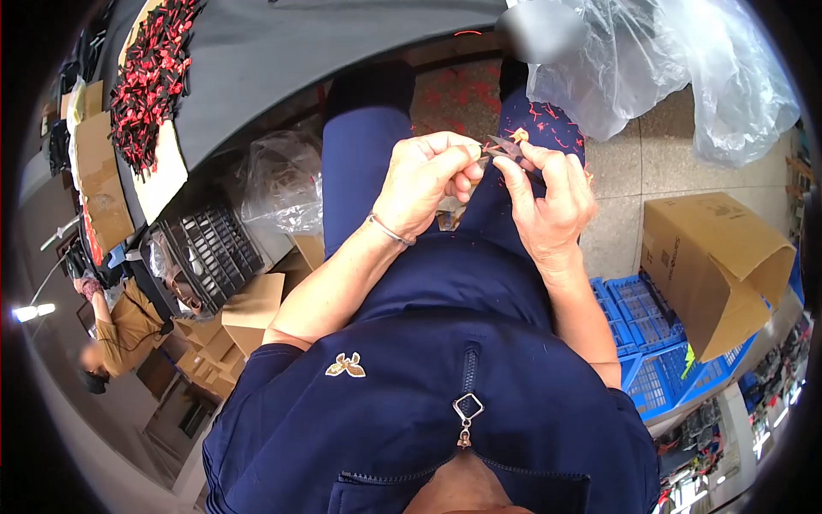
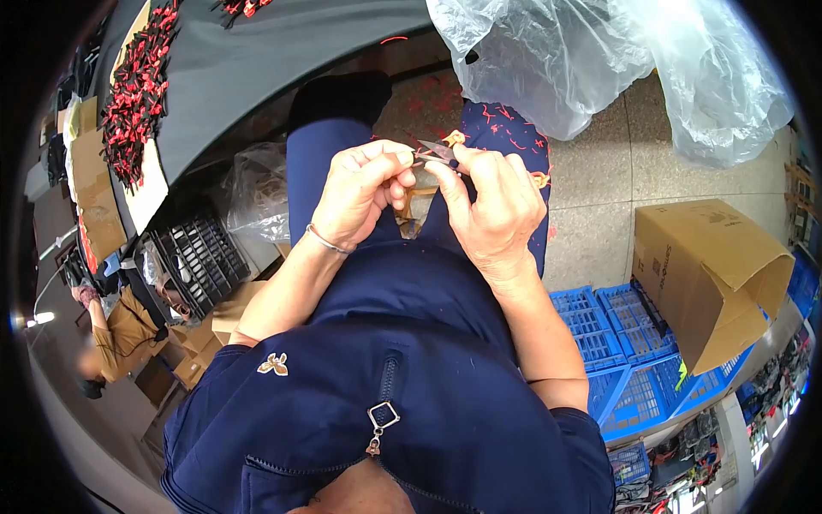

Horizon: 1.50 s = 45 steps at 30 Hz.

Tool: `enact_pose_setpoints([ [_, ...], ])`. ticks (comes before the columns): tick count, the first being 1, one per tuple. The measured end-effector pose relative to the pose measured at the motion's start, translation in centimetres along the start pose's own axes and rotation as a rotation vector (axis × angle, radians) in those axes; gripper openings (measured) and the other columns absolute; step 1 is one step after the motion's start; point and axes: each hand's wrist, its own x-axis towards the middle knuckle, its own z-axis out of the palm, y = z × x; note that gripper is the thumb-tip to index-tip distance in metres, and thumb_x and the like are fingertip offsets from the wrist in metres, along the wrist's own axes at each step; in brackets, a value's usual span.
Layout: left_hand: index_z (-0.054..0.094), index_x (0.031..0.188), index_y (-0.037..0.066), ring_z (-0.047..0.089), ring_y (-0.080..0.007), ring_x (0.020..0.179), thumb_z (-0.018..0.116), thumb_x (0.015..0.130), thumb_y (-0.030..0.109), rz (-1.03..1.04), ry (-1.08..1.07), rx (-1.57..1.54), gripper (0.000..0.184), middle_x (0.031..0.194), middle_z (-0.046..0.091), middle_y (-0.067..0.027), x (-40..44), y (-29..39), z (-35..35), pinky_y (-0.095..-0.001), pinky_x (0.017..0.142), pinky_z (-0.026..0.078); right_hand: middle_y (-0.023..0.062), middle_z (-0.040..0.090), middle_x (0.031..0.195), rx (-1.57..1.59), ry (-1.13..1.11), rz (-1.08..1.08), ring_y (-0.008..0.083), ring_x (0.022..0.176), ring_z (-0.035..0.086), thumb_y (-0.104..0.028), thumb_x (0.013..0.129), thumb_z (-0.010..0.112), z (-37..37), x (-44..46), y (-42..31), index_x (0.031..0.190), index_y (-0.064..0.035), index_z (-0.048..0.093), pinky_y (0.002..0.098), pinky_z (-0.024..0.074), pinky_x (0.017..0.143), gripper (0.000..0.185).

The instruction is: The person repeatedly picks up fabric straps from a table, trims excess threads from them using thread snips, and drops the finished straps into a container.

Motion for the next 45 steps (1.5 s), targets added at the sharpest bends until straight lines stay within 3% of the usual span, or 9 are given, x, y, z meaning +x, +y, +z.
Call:
enact_pose_setpoints([
  [1, 0.067, 0.094, -0.001, 0.056, -0.0076, 0.056, 0.063, 0.090, 0.010, -0.015, -0.008, -0.022, 0.012, 0.074, 0.065, -0.0048, 0.0, -0.1, 0.0, -0.0214, 0.054, 0.049, 0.0029, 0.065, 0.075, 0.021, -0.009, 0.022, 0.0157, 0.062, 0.058, -0.014, 0.077, 0.081, 0.1, -0.1, 0.1, 0.093, -0.0044, 0.064, 0.0278, 0.0458, 0.055, 0.025],
  [5, 0.067, 0.095, -0.001, 0.057, -0.0075, 0.057, 0.064, 0.090, 0.010, -0.039, 0.035, 0.088, 0.013, 0.074, 0.065, -0.0048, 0.3, 0.0, 0.3, -0.0211, 0.054, 0.049, 0.0023, 0.065, 0.084, 0.981, -0.162, 0.696, 0.0064, 0.071, 0.057, -0.010, 0.086, 0.075, 0.2, -0.3, -0.1, 0.101, -0.0004, 0.059, 0.0201, 0.0464, 0.063, 0.024],
  [9, 0.067, 0.095, -0.002, 0.057, -0.0073, 0.057, 0.063, 0.091, 0.009, -0.027, 0.121, 0.089, 0.013, 0.074, 0.066, -0.0051, 1.2, -1.5, -0.8, -0.0212, 0.054, 0.049, 0.0068, 0.063, 0.092, 1.564, -0.111, 0.515, 0.0084, 0.074, 0.059, -0.014, 0.088, 0.073, -1.1, 0.6, 0.5, 0.104, 0.0012, 0.058, 0.0213, 0.0476, 0.064, 0.027],
  [15, 0.067, 0.095, -0.001, 0.059, -0.0071, 0.060, 0.062, 0.092, 0.010, 0.057, 0.064, -0.051, 0.012, 0.077, 0.067, -0.0055, 0.8, -0.5, -0.8, -0.0216, 0.056, 0.050, 0.0057, 0.068, 0.087, 0.727, -0.146, 0.700, 0.0060, 0.077, 0.060, -0.005, 0.087, 0.072, -1.4, 0.6, 0.3, 0.099, 0.0015, 0.061, 0.0219, 0.0501, 0.066, 0.017],
  [18, 0.067, 0.095, -0.001, 0.058, -0.0068, 0.060, 0.062, 0.092, 0.011, 0.082, 0.046, -0.042, 0.013, 0.078, 0.067, -0.0053, 0.6, -0.2, -0.5, -0.0214, 0.057, 0.050, 0.0036, 0.069, 0.085, 0.628, -0.164, 0.644, 0.0038, 0.074, 0.060, -0.006, 0.086, 0.074, -1.0, 0.1, -0.3, 0.095, 0.0009, 0.062, 0.0199, 0.0494, 0.065, 0.016],
  [26, 0.066, 0.093, -0.001, 0.057, -0.0065, 0.060, 0.062, 0.093, 0.011, 0.096, 0.046, 0.035, 0.013, 0.079, 0.067, -0.0053, 0.0, 0.0, 0.4, -0.0210, 0.058, 0.049, 0.0066, 0.066, 0.074, 0.208, -0.071, 0.239, 0.0169, 0.063, 0.063, -0.014, 0.076, 0.082, 0.3, 0.1, 0.2, 0.086, -0.0037, 0.064, 0.0275, 0.0497, 0.056, 0.023],
  [35, 0.067, 0.095, -0.002, 0.057, -0.0062, 0.060, 0.062, 0.093, 0.011, 0.118, 0.062, 0.097, 0.014, 0.079, 0.067, -0.0051, -0.3, -0.3, 0.7, -0.0204, 0.057, 0.049, 0.0011, 0.063, 0.067, 0.026, -0.012, 0.050, 0.0182, 0.056, 0.056, -0.017, 0.074, 0.082, 0.4, 0.0, 0.3, 0.080, -0.0080, 0.065, 0.0311, 0.0460, 0.051, 0.021],
  [41, 0.067, 0.095, -0.001, 0.058, -0.0063, 0.059, 0.062, 0.093, 0.012, 0.097, 0.082, 0.106, 0.014, 0.078, 0.068, -0.0058, 0.0, -0.4, -0.1, -0.0207, 0.056, 0.049, 0.0050, 0.065, 0.071, 0.357, -0.035, 0.428, 0.0122, 0.062, 0.061, -0.014, 0.079, 0.080, 1.1, -0.6, 0.8, 0.082, -0.0053, 0.066, 0.0256, 0.0478, 0.055, 0.017],
  [45, 0.067, 0.094, -0.001, 0.058, -0.0068, 0.060, 0.063, 0.093, 0.013, 0.124, 0.153, 0.092, 0.014, 0.078, 0.068, -0.0066, -0.5, 0.3, -2.0, -0.0211, 0.057, 0.050, 0.0056, 0.067, 0.078, 0.263, -0.049, 0.573, 0.0113, 0.069, 0.063, -0.016, 0.084, 0.077, 0.6, 0.3, 1.8, 0.095, -0.0028, 0.064, 0.0261, 0.0503, 0.067, 0.021],
])
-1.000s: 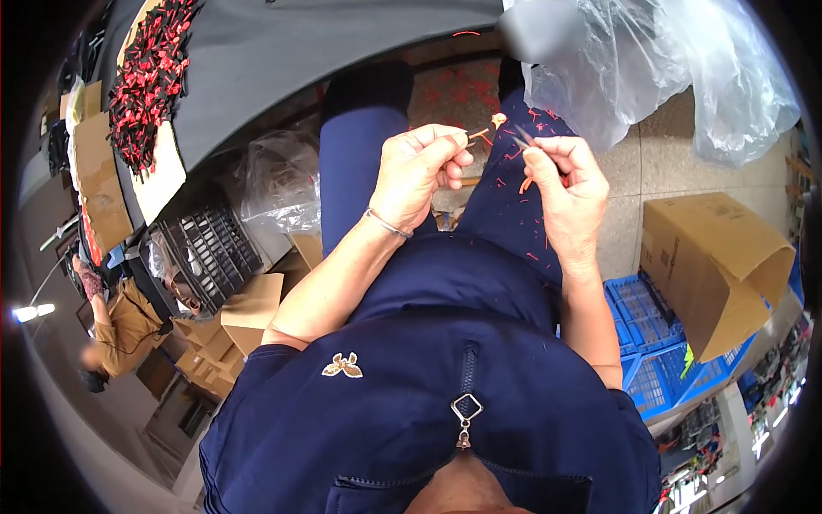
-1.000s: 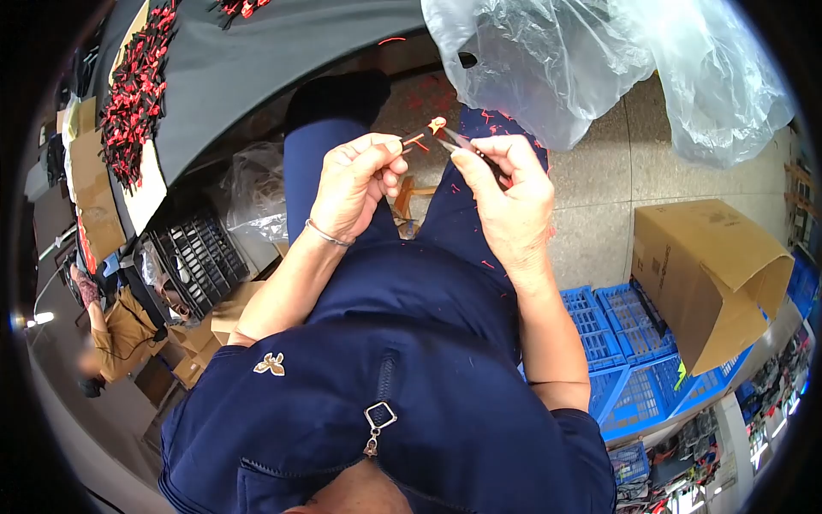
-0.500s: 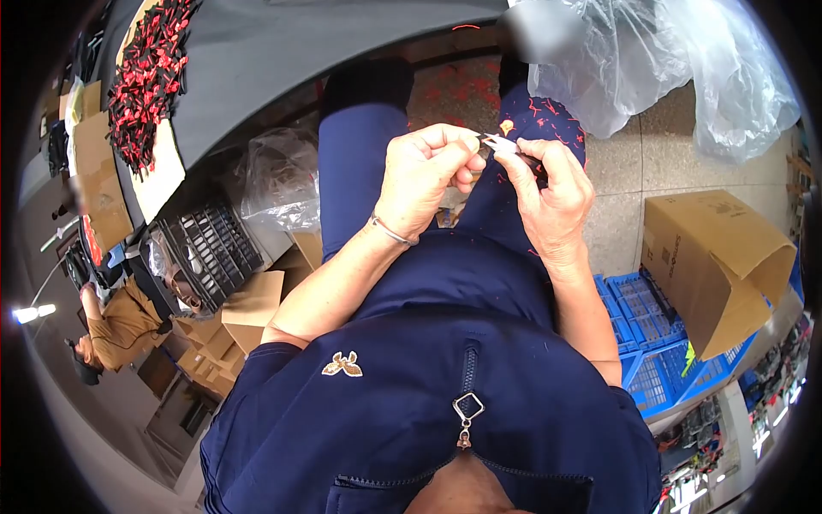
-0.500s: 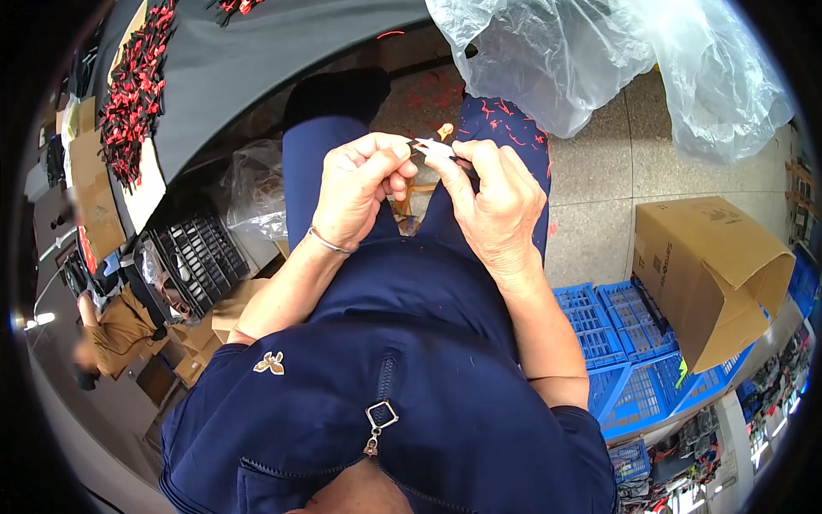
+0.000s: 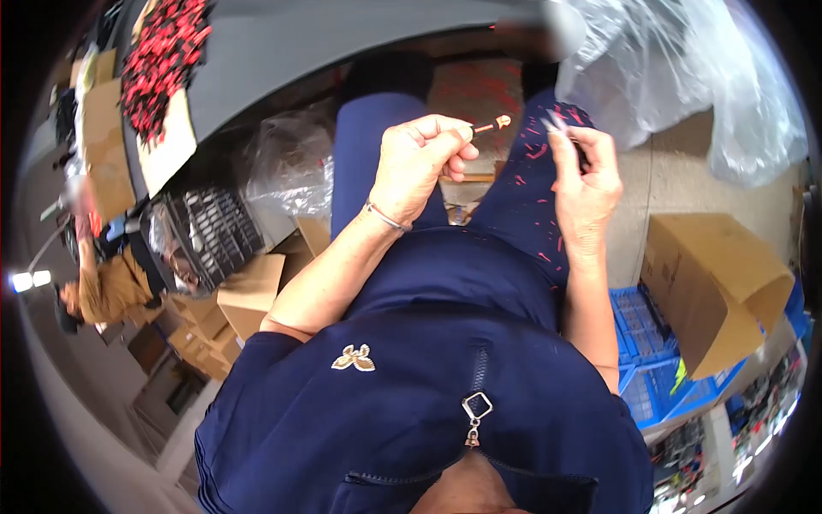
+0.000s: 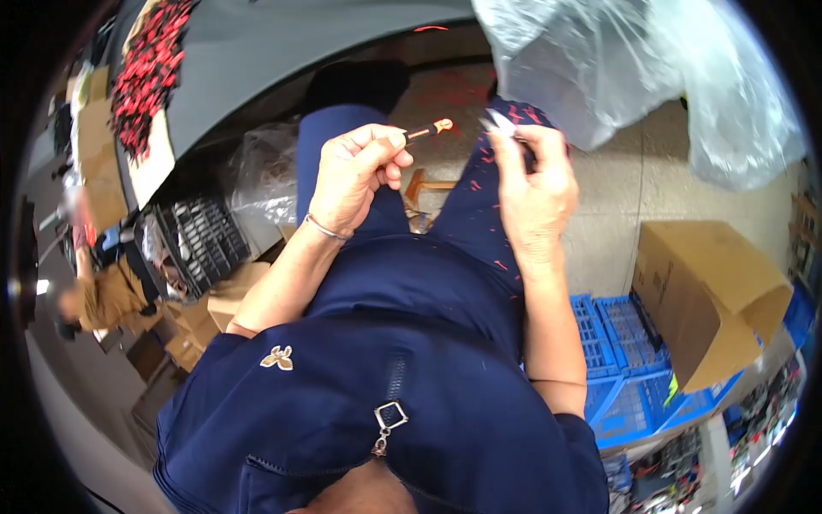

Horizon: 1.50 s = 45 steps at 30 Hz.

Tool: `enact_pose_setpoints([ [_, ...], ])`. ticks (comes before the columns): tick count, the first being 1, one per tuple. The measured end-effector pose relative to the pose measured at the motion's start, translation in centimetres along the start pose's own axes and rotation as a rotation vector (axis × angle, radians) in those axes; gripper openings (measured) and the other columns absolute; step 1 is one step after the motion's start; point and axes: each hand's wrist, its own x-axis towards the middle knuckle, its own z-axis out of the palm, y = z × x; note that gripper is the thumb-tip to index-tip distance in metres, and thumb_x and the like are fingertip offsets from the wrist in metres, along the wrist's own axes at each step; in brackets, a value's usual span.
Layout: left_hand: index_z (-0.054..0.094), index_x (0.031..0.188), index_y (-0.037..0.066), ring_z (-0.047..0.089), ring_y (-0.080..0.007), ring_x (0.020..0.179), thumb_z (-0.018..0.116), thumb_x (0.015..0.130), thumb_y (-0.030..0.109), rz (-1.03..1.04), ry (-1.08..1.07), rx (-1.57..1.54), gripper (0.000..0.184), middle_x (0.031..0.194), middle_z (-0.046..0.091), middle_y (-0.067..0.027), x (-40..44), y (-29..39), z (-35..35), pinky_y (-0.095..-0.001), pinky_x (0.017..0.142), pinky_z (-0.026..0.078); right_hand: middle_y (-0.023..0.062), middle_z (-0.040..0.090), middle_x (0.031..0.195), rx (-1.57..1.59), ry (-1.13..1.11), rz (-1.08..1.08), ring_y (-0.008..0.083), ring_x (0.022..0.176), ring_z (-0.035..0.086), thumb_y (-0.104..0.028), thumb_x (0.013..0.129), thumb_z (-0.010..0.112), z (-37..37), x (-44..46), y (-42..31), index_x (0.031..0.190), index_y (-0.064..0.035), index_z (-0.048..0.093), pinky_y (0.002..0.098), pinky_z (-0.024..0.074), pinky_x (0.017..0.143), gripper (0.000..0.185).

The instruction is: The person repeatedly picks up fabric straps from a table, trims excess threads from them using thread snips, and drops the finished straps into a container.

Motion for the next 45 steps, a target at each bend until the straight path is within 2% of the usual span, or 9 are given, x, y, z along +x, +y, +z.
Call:
enact_pose_setpoints([
  [11, 0.069, 0.099, -0.002, 0.061, -0.0086, 0.063, 0.065, 0.093, 0.016, 0.333, 0.781, 0.331, 0.019, 0.081, 0.070, -0.0083, -1.7, -2.3, -22.8, -0.0223, 0.059, 0.052, 0.0073, 0.071, 0.099, -0.402, -0.006, -0.162, 0.0217, 0.088, 0.068, -0.032, 0.084, 0.076, 1.6, 1.3, 2.9, 0.109, -0.0106, 0.066, 0.0342, 0.0510, 0.080, 0.035],
  [16, 0.068, 0.111, 0.003, 0.071, -0.0177, 0.079, 0.065, 0.088, 0.020, 0.113, 0.970, 0.679, 0.029, 0.096, 0.073, -0.0143, -0.2, -9.3, -34.3, -0.0302, 0.076, 0.056, 0.0071, 0.071, 0.095, -0.455, -0.028, -0.154, 0.0201, 0.086, 0.067, -0.032, 0.084, 0.075, 2.2, 1.3, 2.4, 0.108, -0.0109, 0.066, 0.0331, 0.0506, 0.078, 0.033],
  [19, 0.064, 0.122, 0.007, 0.069, -0.0266, 0.101, 0.066, 0.082, 0.024, -0.291, 0.939, 1.298, 0.043, 0.109, 0.070, -0.0178, -1.4, -11.4, -34.7, -0.0355, 0.092, 0.052, 0.0068, 0.071, 0.095, -0.463, -0.037, -0.159, 0.0182, 0.086, 0.067, -0.032, 0.085, 0.075, 2.3, 1.3, 2.4, 0.109, -0.0082, 0.066, 0.0311, 0.0504, 0.079, 0.035],
  [23, 0.061, 0.127, 0.009, 0.062, -0.0320, 0.113, 0.067, 0.080, 0.026, -0.391, 0.885, 1.093, 0.051, 0.115, 0.067, -0.0196, -2.9, -15.0, -36.8, -0.0380, 0.101, 0.047, 0.0067, 0.071, 0.096, -0.471, -0.039, -0.175, 0.0170, 0.084, 0.066, -0.031, 0.085, 0.076, 2.2, 1.4, 2.5, 0.109, -0.0069, 0.066, 0.0301, 0.0506, 0.079, 0.036],
  [27, 0.072, 0.106, 0.006, 0.067, -0.0348, 0.099, 0.065, 0.082, 0.025, -0.401, 0.608, 1.136, 0.032, 0.101, 0.072, -0.0177, -4.0, -11.6, -32.1, -0.0404, 0.090, 0.051, 0.0070, 0.070, 0.094, -0.409, -0.030, -0.212, 0.0170, 0.083, 0.066, -0.027, 0.081, 0.080, 2.3, 1.8, 3.1, 0.108, -0.0070, 0.066, 0.0298, 0.0510, 0.080, 0.036],
  [29, 0.073, 0.096, 0.003, 0.071, -0.0273, 0.085, 0.064, 0.084, 0.020, -0.255, 0.522, 1.080, 0.024, 0.094, 0.073, -0.0156, -3.7, -10.2, -30.8, -0.0368, 0.080, 0.054, 0.0073, 0.070, 0.094, -0.454, -0.004, -0.211, 0.0218, 0.084, 0.067, -0.030, 0.076, 0.083, 2.4, 2.0, 3.1, 0.105, -0.0105, 0.068, 0.0336, 0.0515, 0.078, 0.038],
  [33, 0.070, 0.095, -0.001, 0.063, -0.0078, 0.072, 0.059, 0.091, 0.007, -0.099, 0.314, 0.606, 0.014, 0.078, 0.069, -0.0066, -2.7, -0.4, -21.3, -0.0237, 0.069, 0.052, 0.0073, 0.069, 0.090, -0.359, 0.020, -0.271, 0.0224, 0.081, 0.067, -0.028, 0.075, 0.083, 2.3, 2.2, 3.6, 0.103, -0.0107, 0.067, 0.0346, 0.0525, 0.077, 0.037],
  [37, 0.069, 0.099, -0.002, 0.060, -0.0068, 0.073, 0.065, 0.093, 0.013, 0.194, 0.084, 0.519, 0.017, 0.081, 0.068, -0.0039, -2.1, 8.7, -10.8, -0.0210, 0.068, 0.049, 0.0063, 0.068, 0.088, -0.297, 0.031, -0.234, 0.0199, 0.077, 0.066, -0.021, 0.076, 0.081, 2.0, 2.1, 3.7, 0.103, -0.0112, 0.066, 0.0333, 0.0527, 0.072, 0.032],
  [45, 0.070, 0.100, 0.002, 0.057, -0.0044, 0.065, 0.072, 0.086, 0.010, 0.965, 0.481, 0.984, 0.016, 0.080, 0.068, -0.0014, 8.0, 14.7, -6.0, -0.0202, 0.065, 0.049, 0.0066, 0.067, 0.084, -0.331, 0.040, -0.240, 0.0240, 0.075, 0.066, -0.015, 0.079, 0.076, 1.3, 2.1, 3.1, 0.099, -0.0096, 0.066, 0.0347, 0.0519, 0.069, 0.023],
])
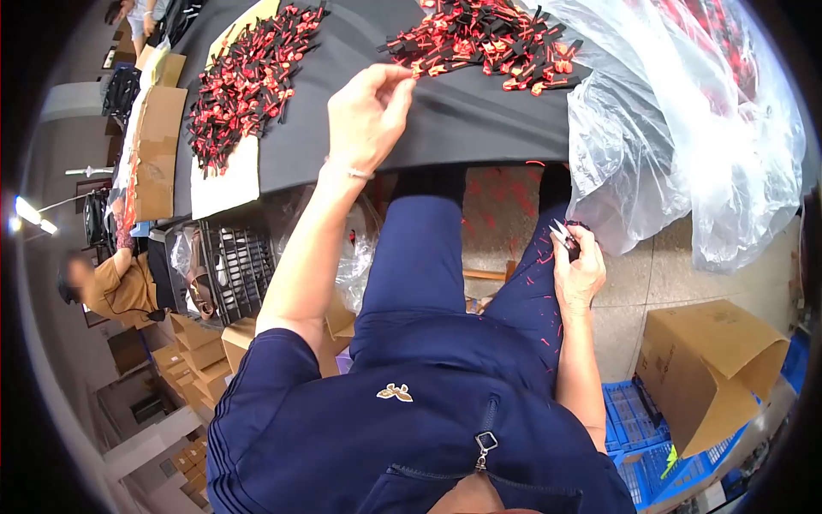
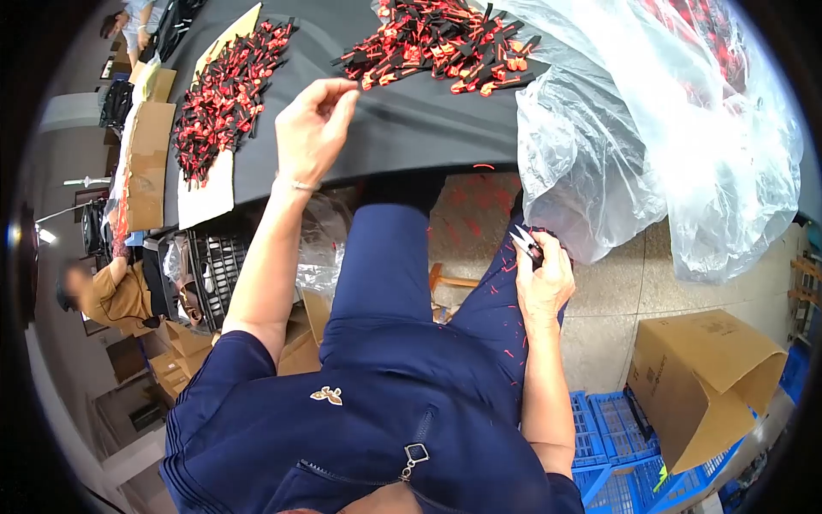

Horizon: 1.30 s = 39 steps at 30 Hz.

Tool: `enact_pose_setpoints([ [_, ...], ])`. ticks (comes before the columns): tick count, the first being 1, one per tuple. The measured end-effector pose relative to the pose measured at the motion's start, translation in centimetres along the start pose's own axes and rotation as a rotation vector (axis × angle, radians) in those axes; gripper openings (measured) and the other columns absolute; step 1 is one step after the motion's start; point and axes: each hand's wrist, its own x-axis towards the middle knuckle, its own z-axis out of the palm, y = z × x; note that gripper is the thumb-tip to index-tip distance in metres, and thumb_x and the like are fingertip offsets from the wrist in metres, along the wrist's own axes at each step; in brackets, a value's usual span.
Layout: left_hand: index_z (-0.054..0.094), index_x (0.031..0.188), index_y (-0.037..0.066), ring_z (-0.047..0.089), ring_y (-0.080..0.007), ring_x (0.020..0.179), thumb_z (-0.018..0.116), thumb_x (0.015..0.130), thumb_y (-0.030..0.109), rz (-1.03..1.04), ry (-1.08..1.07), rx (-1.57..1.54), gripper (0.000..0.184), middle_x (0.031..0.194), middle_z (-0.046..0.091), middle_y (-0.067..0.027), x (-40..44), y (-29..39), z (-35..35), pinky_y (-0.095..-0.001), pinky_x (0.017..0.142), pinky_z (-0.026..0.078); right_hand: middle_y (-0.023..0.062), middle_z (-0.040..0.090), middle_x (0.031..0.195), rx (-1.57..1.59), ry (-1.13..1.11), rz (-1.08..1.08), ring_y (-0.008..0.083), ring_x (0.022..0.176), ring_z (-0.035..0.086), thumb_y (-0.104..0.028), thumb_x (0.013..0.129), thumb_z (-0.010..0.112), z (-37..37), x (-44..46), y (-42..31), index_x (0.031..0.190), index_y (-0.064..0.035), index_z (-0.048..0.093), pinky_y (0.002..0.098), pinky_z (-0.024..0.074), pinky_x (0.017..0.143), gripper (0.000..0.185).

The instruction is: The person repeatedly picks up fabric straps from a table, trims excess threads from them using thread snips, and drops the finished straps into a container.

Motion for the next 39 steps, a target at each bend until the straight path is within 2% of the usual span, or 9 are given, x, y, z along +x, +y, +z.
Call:
enact_pose_setpoints([
  [7, 0.072, 0.094, 0.005, 0.063, -0.0138, 0.064, 0.075, 0.081, 0.022, 0.157, -0.021, 0.404, 0.021, 0.082, 0.069, -0.0082, 2.8, -2.2, 2.7, -0.0294, 0.066, 0.053, 0.0080, 0.067, 0.083, 0.009, -0.001, -0.036, 0.0265, 0.075, 0.065, -0.010, 0.078, 0.075, -0.1, 0.3, 0.1, 0.097, -0.0087, 0.066, 0.0357, 0.0513, 0.069, 0.021],
  [16, 0.070, 0.091, 0.003, 0.056, -0.0060, 0.064, 0.080, 0.077, 0.018, -0.153, -0.108, 0.092, 0.023, 0.075, 0.066, -0.0004, 3.2, -1.9, 1.4, -0.0227, 0.065, 0.050, 0.0084, 0.067, 0.085, 0.003, -0.004, -0.037, 0.0277, 0.077, 0.065, -0.007, 0.078, 0.073, -0.1, 0.3, 0.0, 0.097, -0.0082, 0.066, 0.0361, 0.0512, 0.070, 0.020],
  [20, 0.068, 0.088, 0.003, 0.055, -0.0051, 0.064, 0.080, 0.079, 0.016, -0.260, -0.160, -0.238, 0.019, 0.074, 0.064, 0.0016, 1.7, -1.5, 0.8, -0.0211, 0.060, 0.045, 0.0086, 0.068, 0.085, -0.002, -0.007, -0.041, 0.0279, 0.078, 0.065, -0.008, 0.078, 0.073, 0.0, 0.2, 0.3, 0.098, -0.0080, 0.066, 0.0362, 0.0513, 0.070, 0.021],
  [23, 0.067, 0.087, 0.005, 0.053, -0.0029, 0.063, 0.079, 0.079, 0.011, -0.472, -0.304, -0.585, 0.016, 0.073, 0.063, 0.0021, -0.8, 3.0, -0.3, -0.0186, 0.057, 0.039, 0.0089, 0.067, 0.083, 0.146, 0.109, -0.044, 0.0236, 0.071, 0.064, -0.002, 0.076, 0.074, 0.5, -0.2, 0.5, 0.096, -0.0061, 0.067, 0.0324, 0.0509, 0.065, 0.022],
  [27, 0.065, 0.092, 0.004, 0.056, -0.0039, 0.068, 0.076, 0.081, 0.007, -0.543, -0.500, -0.828, 0.016, 0.080, 0.064, 0.0011, -7.7, 6.1, 1.5, -0.0195, 0.063, 0.046, 0.0058, 0.066, 0.080, 0.388, 0.180, -0.106, 0.0087, 0.065, 0.059, 0.004, 0.075, 0.079, -1.1, -2.3, -3.0, 0.089, -0.0026, 0.068, 0.0217, 0.0482, 0.059, 0.018],
  [30, 0.064, 0.093, 0.004, 0.058, -0.0040, 0.074, 0.076, 0.081, 0.006, -0.567, -0.601, -0.848, 0.017, 0.084, 0.063, 0.0013, -11.2, 7.6, 2.9, -0.0201, 0.069, 0.050, 0.0045, 0.066, 0.091, 0.812, -0.114, 0.217, 0.0081, 0.077, 0.061, -0.001, 0.078, 0.080, -2.7, -2.2, -7.8, 0.101, -0.0005, 0.066, 0.0220, 0.0517, 0.072, 0.027],
  [32, 0.063, 0.092, 0.003, 0.056, -0.0017, 0.075, 0.076, 0.082, 0.006, -0.547, -0.649, -0.815, 0.017, 0.082, 0.062, 0.0031, -12.9, 8.0, 3.7, -0.0180, 0.070, 0.048, 0.0051, 0.066, 0.090, 0.938, -0.158, 0.289, 0.0076, 0.079, 0.061, -0.002, 0.081, 0.078, -2.3, -2.0, -8.4, 0.103, -0.0005, 0.065, 0.0219, 0.0511, 0.075, 0.025],
  [37, 0.063, 0.093, 0.003, 0.056, -0.0019, 0.074, 0.075, 0.082, 0.006, -0.436, -0.761, -0.500, 0.016, 0.080, 0.060, 0.0030, -13.9, 9.0, 3.5, -0.0181, 0.070, 0.048, 0.0009, 0.065, 0.080, 0.859, -0.319, 0.320, 0.0042, 0.071, 0.055, -0.009, 0.088, 0.071, -2.5, -1.7, -6.6, 0.099, -0.0008, 0.066, 0.0213, 0.0471, 0.065, 0.014],
  [39, 0.063, 0.093, 0.002, 0.057, -0.0028, 0.075, 0.074, 0.083, 0.007, -0.497, -0.770, -0.684, 0.016, 0.081, 0.061, 0.0021, -14.3, 8.5, 3.7, -0.0192, 0.072, 0.050, -0.0022, 0.063, 0.074, 0.779, -0.333, 0.300, 0.0025, 0.066, 0.051, -0.011, 0.091, 0.067, -2.6, -1.9, -6.5, 0.096, -0.0010, 0.066, 0.0216, 0.0435, 0.060, 0.011],
])
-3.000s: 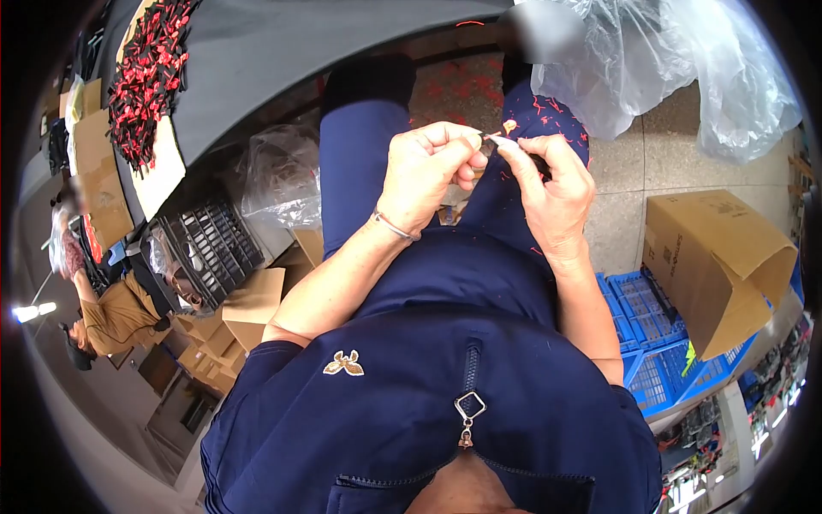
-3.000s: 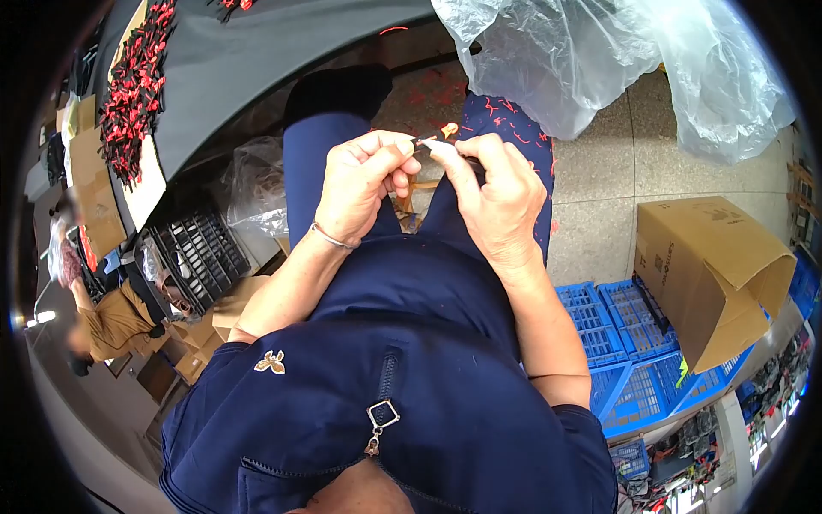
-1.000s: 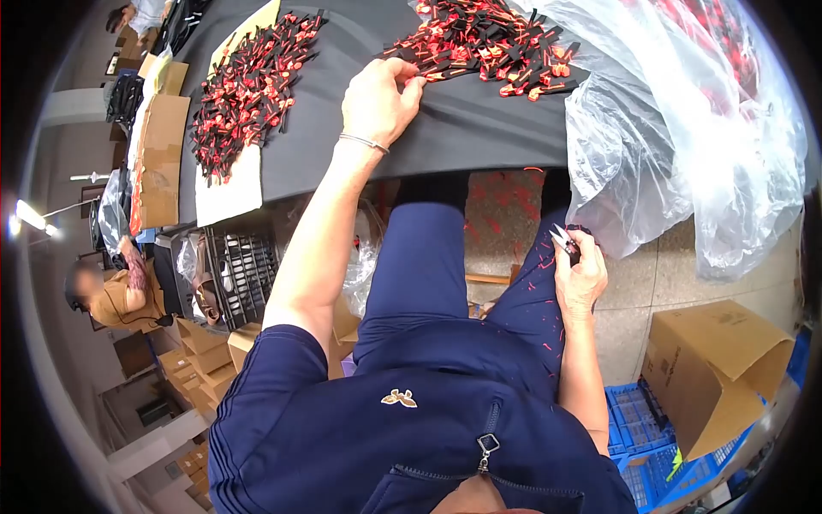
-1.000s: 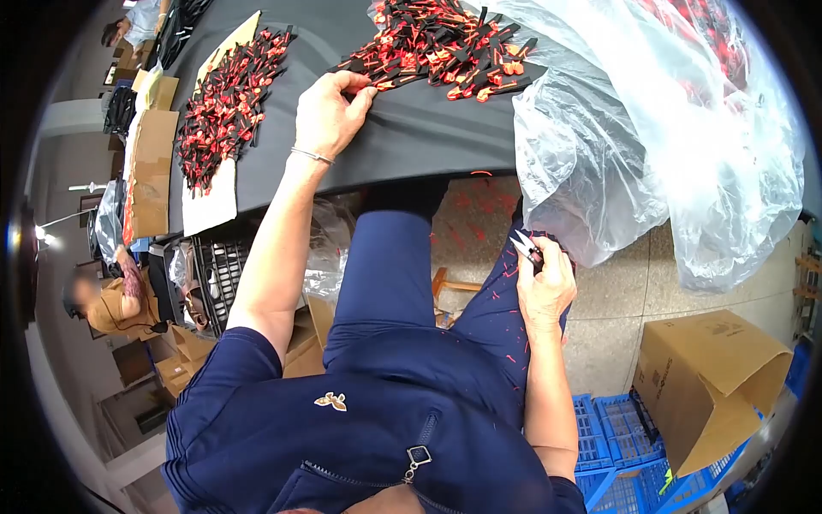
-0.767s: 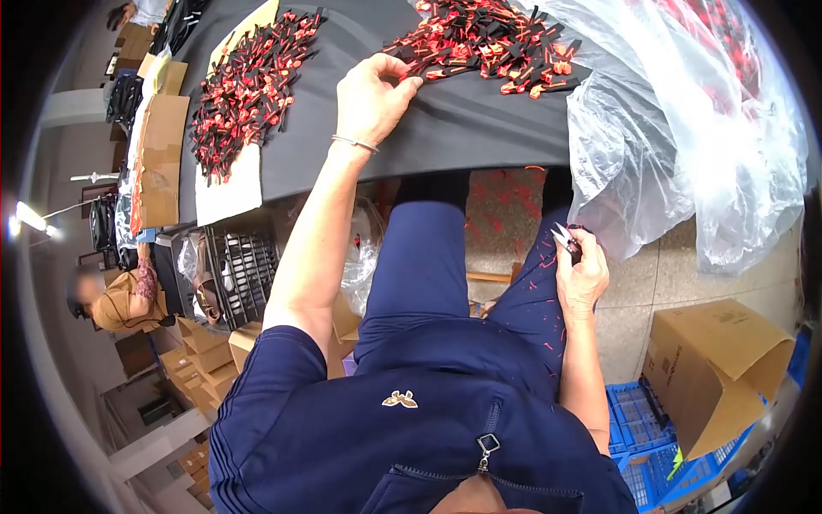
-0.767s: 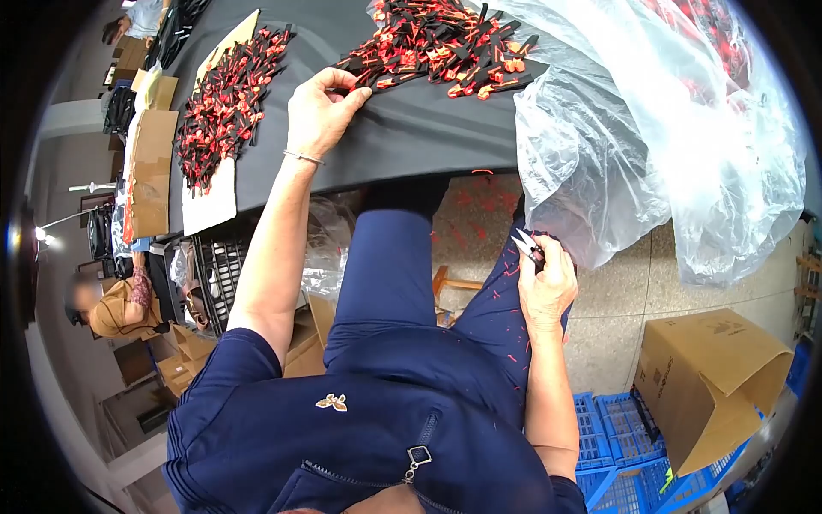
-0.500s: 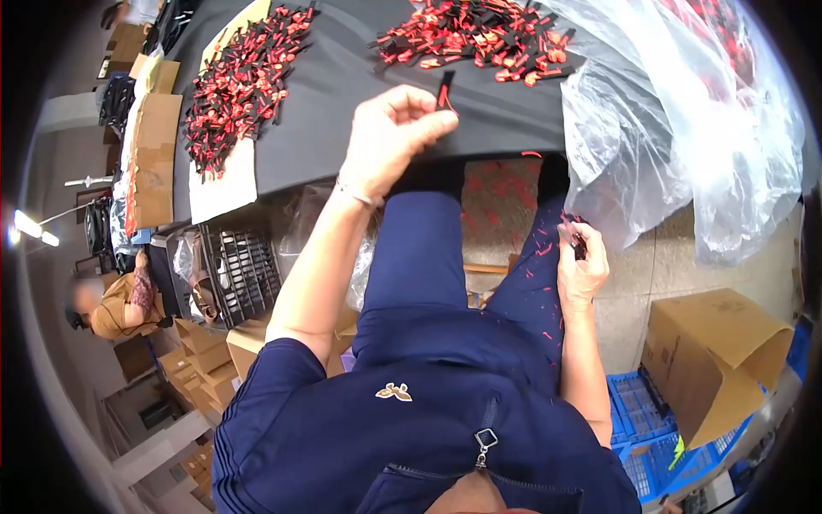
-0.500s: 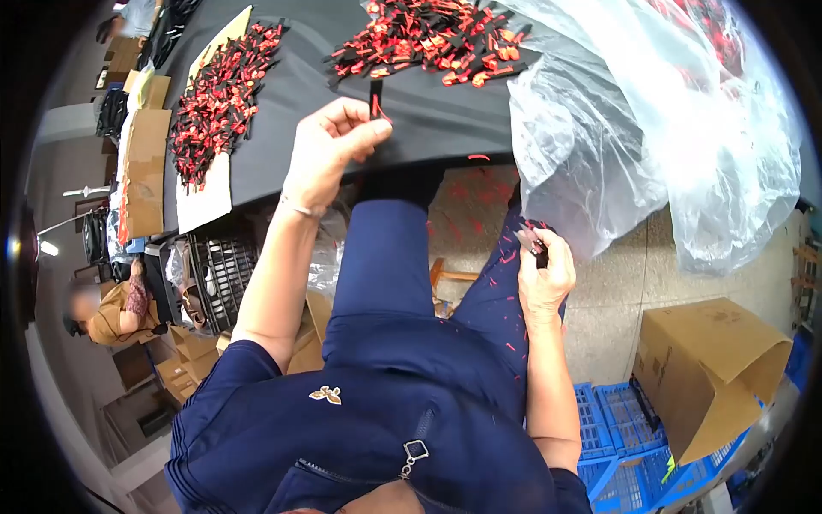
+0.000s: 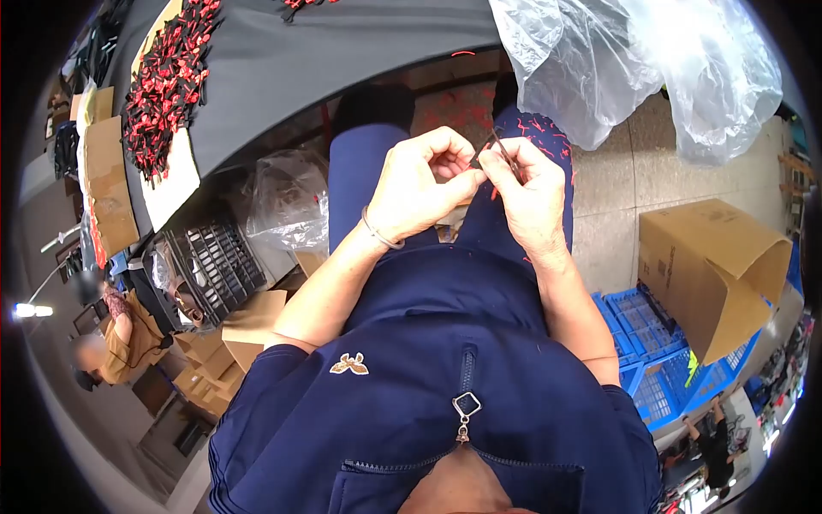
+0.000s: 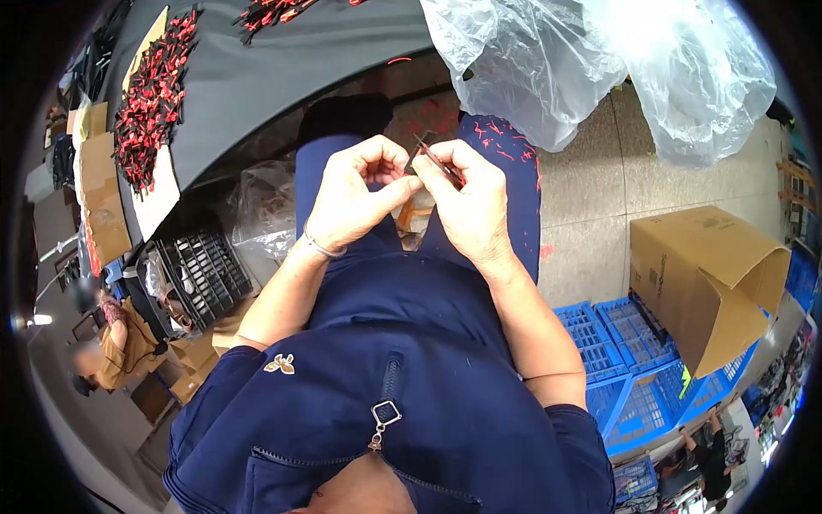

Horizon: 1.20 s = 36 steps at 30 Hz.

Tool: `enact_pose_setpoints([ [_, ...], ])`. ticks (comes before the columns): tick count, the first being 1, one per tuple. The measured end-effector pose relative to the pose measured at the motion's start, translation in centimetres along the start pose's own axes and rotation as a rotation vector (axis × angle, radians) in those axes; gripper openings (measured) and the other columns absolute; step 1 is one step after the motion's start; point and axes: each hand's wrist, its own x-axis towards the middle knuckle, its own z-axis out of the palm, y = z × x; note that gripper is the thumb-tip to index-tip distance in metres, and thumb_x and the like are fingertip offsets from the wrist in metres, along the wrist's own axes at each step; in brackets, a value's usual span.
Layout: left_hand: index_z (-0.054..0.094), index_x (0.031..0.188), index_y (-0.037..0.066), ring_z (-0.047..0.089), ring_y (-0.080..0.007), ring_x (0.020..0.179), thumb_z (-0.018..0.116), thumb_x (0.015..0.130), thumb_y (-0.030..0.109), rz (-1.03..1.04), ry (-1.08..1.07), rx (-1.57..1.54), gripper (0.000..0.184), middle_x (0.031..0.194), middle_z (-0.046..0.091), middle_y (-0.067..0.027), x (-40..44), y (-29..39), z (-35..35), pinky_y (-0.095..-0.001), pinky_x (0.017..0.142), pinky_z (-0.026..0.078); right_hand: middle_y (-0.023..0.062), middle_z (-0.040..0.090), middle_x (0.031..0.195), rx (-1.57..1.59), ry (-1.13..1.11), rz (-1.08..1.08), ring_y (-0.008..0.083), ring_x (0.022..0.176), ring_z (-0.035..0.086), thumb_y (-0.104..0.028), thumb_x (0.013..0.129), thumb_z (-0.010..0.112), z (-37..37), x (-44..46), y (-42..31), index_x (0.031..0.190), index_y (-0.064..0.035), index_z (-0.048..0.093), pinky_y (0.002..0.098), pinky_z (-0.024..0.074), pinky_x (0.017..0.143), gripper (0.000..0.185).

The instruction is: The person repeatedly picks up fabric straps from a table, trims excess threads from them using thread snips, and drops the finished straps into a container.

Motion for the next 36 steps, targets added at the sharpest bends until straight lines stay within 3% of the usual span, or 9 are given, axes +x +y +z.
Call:
enact_pose_setpoints([
  [4, 0.062, 0.094, 0.000, 0.061, -0.0049, 0.079, 0.073, 0.084, 0.007, -0.188, -0.050, -0.373, 0.016, 0.085, 0.064, -0.0004, 0.1, 0.4, 0.2, -0.0211, 0.076, 0.052, -0.0004, 0.062, 0.076, 0.021, 0.009, -0.028, 0.0040, 0.067, 0.053, -0.009, 0.090, 0.067, 0.1, -0.1, 0.0, 0.093, -0.0017, 0.065, 0.0226, 0.0442, 0.061, 0.008],
  [7, 0.063, 0.095, -0.001, 0.064, -0.0068, 0.080, 0.070, 0.086, 0.004, -0.194, -0.030, -0.349, 0.013, 0.088, 0.066, -0.0027, 0.3, 0.0, 0.2, -0.0221, 0.076, 0.054, 0.0010, 0.061, 0.076, -0.122, 0.038, -0.113, 0.0052, 0.066, 0.052, -0.008, 0.089, 0.067, 0.0, 0.1, 0.4, 0.091, -0.0019, 0.064, 0.0240, 0.0435, 0.059, 0.007],
  [9, 0.063, 0.095, -0.001, 0.064, -0.0075, 0.079, 0.068, 0.087, 0.003, -0.064, 0.025, -0.117, 0.010, 0.088, 0.067, -0.0034, 0.4, -1.1, -0.2, -0.0223, 0.075, 0.054, 0.0018, 0.060, 0.076, -0.332, 0.039, -0.219, 0.0058, 0.065, 0.052, -0.007, 0.089, 0.067, -0.5, 0.2, 0.6, 0.090, -0.0021, 0.064, 0.0248, 0.0429, 0.058, 0.006],
  [13, 0.064, 0.097, -0.002, 0.065, -0.0080, 0.077, 0.065, 0.089, 0.001, -0.031, 0.036, -0.001, 0.009, 0.088, 0.068, -0.0042, 0.4, -1.4, -0.2, -0.0228, 0.073, 0.055, 0.0007, 0.059, 0.075, -0.176, 0.012, -0.026, 0.0067, 0.063, 0.050, -0.008, 0.088, 0.069, -0.9, -0.5, 0.0, 0.090, -0.0015, 0.064, 0.0247, 0.0414, 0.057, 0.009],
  [16, 0.065, 0.100, -0.002, 0.064, -0.0077, 0.075, 0.067, 0.088, 0.003, -0.094, 0.078, -0.210, 0.012, 0.087, 0.068, -0.0040, 0.5, -0.5, 0.5, -0.0222, 0.071, 0.054, 0.0000, 0.062, 0.079, -0.033, 0.061, -0.001, 0.0086, 0.067, 0.054, -0.009, 0.083, 0.076, -1.2, -0.6, -0.4, 0.095, -0.0003, 0.066, 0.0244, 0.0444, 0.060, 0.018],
  [21, 0.066, 0.102, -0.002, 0.064, -0.0088, 0.071, 0.069, 0.089, 0.008, -0.185, 0.041, -0.400, 0.017, 0.085, 0.069, -0.0056, 0.7, -0.4, 0.1, -0.0227, 0.067, 0.054, 0.0043, 0.068, 0.085, -0.221, 0.277, -0.267, 0.0146, 0.078, 0.062, -0.009, 0.076, 0.082, -1.3, 0.0, -1.7, 0.099, -0.0020, 0.067, 0.0299, 0.0500, 0.068, 0.029],
  [24, 0.066, 0.101, -0.003, 0.065, -0.0097, 0.070, 0.069, 0.089, 0.009, -0.217, 0.028, -0.498, 0.018, 0.084, 0.069, -0.0067, 0.7, -0.4, 0.2, -0.0232, 0.066, 0.055, 0.0067, 0.067, 0.078, -0.534, 0.284, -0.462, 0.0214, 0.070, 0.061, -0.009, 0.071, 0.083, -2.0, 0.2, -0.6, 0.096, -0.0034, 0.067, 0.0311, 0.0490, 0.065, 0.030],
  [30, 0.066, 0.100, -0.002, 0.062, -0.0097, 0.067, 0.068, 0.089, 0.010, -0.217, 0.026, -0.628, 0.017, 0.083, 0.067, -0.0059, 0.6, -0.5, 0.7, -0.0234, 0.065, 0.053, 0.0038, 0.066, 0.075, -0.741, 0.293, -0.673, 0.0204, 0.063, 0.058, -0.013, 0.071, 0.083, -2.4, 0.6, 0.2, 0.090, -0.0052, 0.068, 0.0319, 0.0461, 0.057, 0.026],
  [36, 0.065, 0.100, -0.003, 0.060, -0.0097, 0.067, 0.066, 0.090, 0.009, -0.226, 0.034, -0.660, 0.016, 0.083, 0.066, -0.0055, 0.8, -0.7, 0.9, -0.0232, 0.065, 0.052, 0.0032, 0.066, 0.075, -0.781, 0.299, -0.726, 0.0201, 0.062, 0.058, -0.014, 0.070, 0.084, -2.5, 0.7, 0.6, 0.089, -0.0064, 0.068, 0.0316, 0.0454, 0.056, 0.026],
])
